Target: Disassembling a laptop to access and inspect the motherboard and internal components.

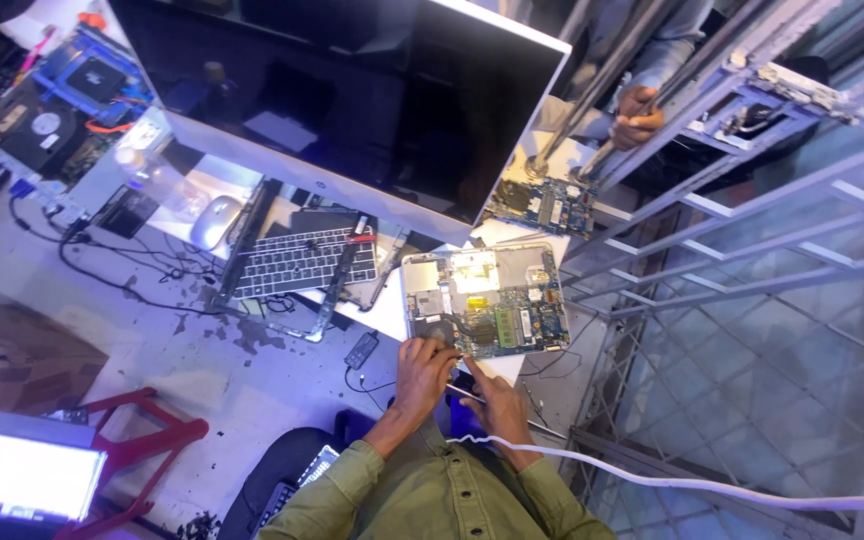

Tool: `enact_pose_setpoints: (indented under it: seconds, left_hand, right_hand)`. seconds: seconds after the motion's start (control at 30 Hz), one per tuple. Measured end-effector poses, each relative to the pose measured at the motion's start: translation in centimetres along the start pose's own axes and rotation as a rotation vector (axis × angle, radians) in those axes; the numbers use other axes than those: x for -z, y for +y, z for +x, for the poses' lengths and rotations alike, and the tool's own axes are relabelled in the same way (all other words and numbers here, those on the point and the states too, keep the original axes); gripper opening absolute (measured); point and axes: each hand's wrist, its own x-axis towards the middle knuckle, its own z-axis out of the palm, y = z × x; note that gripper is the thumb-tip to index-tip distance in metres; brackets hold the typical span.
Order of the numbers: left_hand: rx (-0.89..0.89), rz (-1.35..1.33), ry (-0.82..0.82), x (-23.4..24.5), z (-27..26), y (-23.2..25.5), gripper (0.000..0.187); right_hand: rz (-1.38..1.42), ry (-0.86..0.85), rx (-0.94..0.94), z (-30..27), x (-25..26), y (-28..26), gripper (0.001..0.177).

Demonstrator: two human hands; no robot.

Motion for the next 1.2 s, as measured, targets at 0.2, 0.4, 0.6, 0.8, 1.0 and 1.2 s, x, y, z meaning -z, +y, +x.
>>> enact_pose_setpoints:
  seconds: [0.2, 0.4, 0.6, 0.8, 1.0, 1.2]
  left_hand:
    - [-0.109, 0.036, 0.021, -0.6, -0.2, -1.2, 0.022]
    - [-0.217, 0.052, -0.026, 0.5, 0.1, -1.8, 0.023]
    - [-0.242, 0.025, -0.06, 1.2, 0.7, -1.6, 0.021]
    - [-0.232, 0.018, -0.042, 0.9, 0.6, -1.6, 0.023]
    - [-0.174, 0.018, -0.067, 0.4, 0.4, -1.6, 0.02]
    - [-0.139, 0.045, -0.1, -0.2, 0.2, -1.8, 0.019]
  right_hand:
    - [-0.072, -0.145, -0.062, 0.4, 1.5, -1.5, 0.096]
    - [-0.103, -0.182, 0.002, 0.6, 1.9, -1.6, 0.099]
    - [-0.159, -0.24, -0.018, 0.9, 2.0, -1.8, 0.101]
    - [-0.134, -0.271, -0.007, 1.0, 1.4, -1.2, 0.096]
    - [-0.105, -0.279, -0.033, 0.9, 1.6, -1.3, 0.094]
    - [-0.069, -0.258, -0.06, 0.7, 2.0, -0.9, 0.091]
